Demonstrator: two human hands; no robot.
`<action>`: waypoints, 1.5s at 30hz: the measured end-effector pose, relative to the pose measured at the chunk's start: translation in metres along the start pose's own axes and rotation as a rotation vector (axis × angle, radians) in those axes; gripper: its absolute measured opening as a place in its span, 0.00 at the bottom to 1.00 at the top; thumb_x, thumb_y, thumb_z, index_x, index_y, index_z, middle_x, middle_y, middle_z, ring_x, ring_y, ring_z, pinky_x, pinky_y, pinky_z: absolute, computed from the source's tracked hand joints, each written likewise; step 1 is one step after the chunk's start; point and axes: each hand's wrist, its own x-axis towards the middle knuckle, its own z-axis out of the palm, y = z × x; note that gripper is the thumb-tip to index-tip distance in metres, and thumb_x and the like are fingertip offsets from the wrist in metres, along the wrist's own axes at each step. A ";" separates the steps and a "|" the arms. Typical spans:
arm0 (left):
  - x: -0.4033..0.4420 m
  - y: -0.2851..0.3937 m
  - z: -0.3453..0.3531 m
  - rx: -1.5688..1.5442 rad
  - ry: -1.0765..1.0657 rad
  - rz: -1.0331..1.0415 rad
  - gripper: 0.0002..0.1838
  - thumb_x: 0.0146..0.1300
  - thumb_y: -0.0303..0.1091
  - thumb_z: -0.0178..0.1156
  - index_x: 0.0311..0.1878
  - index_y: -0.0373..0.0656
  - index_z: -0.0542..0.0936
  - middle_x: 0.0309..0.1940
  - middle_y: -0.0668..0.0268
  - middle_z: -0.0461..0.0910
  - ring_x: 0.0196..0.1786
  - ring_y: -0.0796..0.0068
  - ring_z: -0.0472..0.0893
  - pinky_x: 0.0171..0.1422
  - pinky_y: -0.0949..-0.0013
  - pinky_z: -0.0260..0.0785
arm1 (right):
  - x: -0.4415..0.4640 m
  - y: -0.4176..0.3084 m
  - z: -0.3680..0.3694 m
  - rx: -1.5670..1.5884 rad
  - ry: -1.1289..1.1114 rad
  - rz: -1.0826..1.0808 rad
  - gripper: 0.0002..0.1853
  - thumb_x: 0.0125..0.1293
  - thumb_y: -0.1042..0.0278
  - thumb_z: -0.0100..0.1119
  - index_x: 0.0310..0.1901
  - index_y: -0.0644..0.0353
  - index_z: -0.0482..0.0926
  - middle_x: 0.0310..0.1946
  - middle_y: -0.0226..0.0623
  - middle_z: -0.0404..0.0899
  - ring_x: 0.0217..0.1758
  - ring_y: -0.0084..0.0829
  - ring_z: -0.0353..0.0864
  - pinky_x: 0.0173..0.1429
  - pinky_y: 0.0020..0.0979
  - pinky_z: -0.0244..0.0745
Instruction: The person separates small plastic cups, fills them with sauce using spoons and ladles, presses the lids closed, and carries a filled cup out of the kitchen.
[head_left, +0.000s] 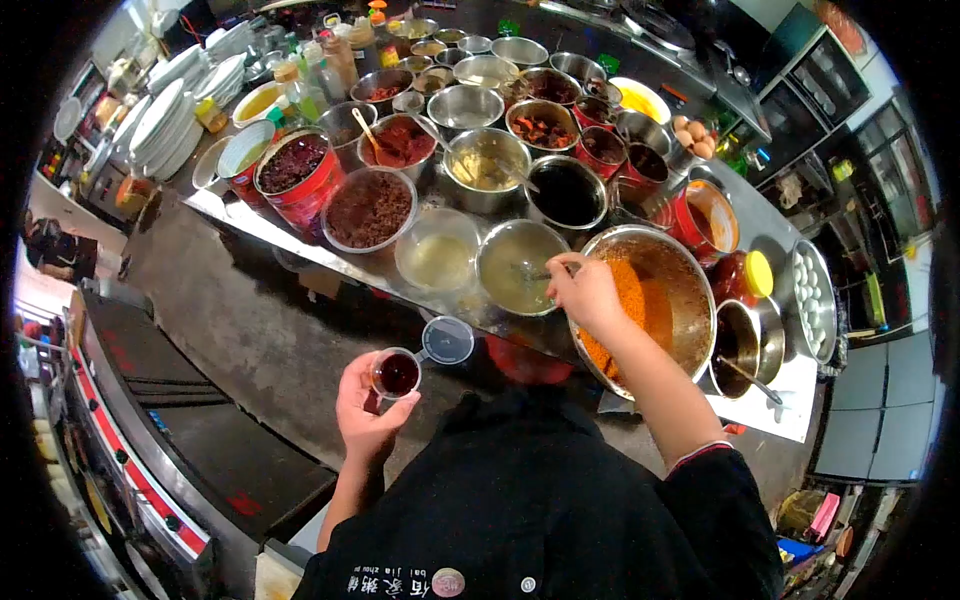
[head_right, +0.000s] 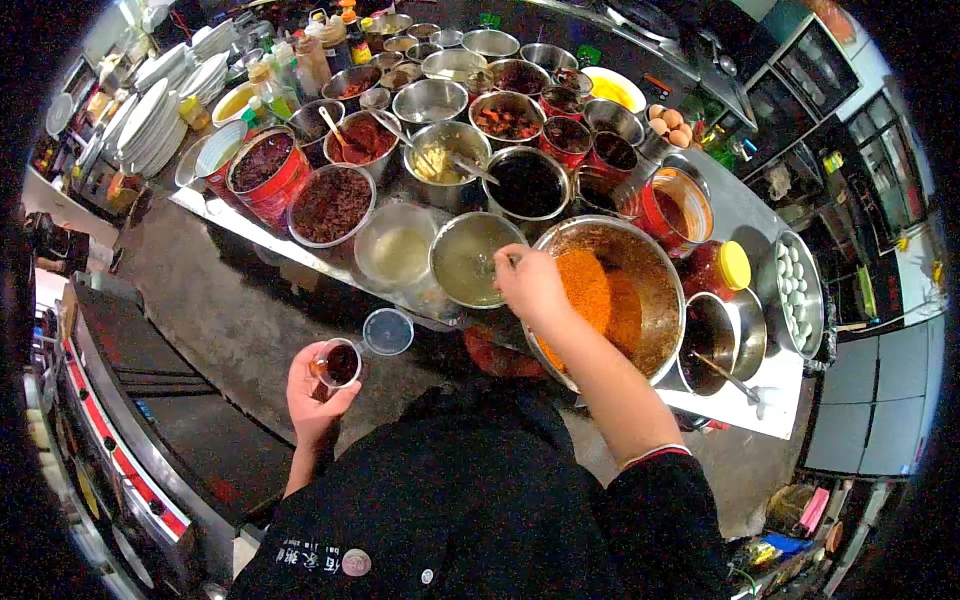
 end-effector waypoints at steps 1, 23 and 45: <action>0.000 0.001 0.000 -0.004 -0.005 0.022 0.32 0.42 0.16 0.66 0.54 0.35 0.67 0.48 0.59 0.74 0.51 0.70 0.75 0.58 0.68 0.67 | 0.001 0.002 -0.006 0.002 0.000 -0.001 0.13 0.65 0.64 0.51 0.35 0.66 0.80 0.15 0.40 0.78 0.21 0.32 0.80 0.30 0.32 0.75; -0.003 0.010 0.024 0.079 0.136 0.061 0.31 0.43 0.15 0.65 0.54 0.36 0.67 0.49 0.59 0.74 0.51 0.70 0.75 0.58 0.67 0.67 | 0.039 0.005 -0.006 -0.083 -0.038 -0.178 0.11 0.61 0.65 0.53 0.32 0.65 0.80 0.25 0.55 0.78 0.31 0.52 0.78 0.38 0.42 0.75; 0.144 0.015 -0.035 0.139 -0.273 0.101 0.32 0.46 0.16 0.65 0.56 0.34 0.65 0.51 0.60 0.72 0.54 0.71 0.73 0.60 0.68 0.66 | 0.011 -0.011 0.005 0.087 0.068 0.122 0.11 0.65 0.66 0.53 0.38 0.67 0.78 0.17 0.37 0.78 0.18 0.24 0.76 0.25 0.27 0.71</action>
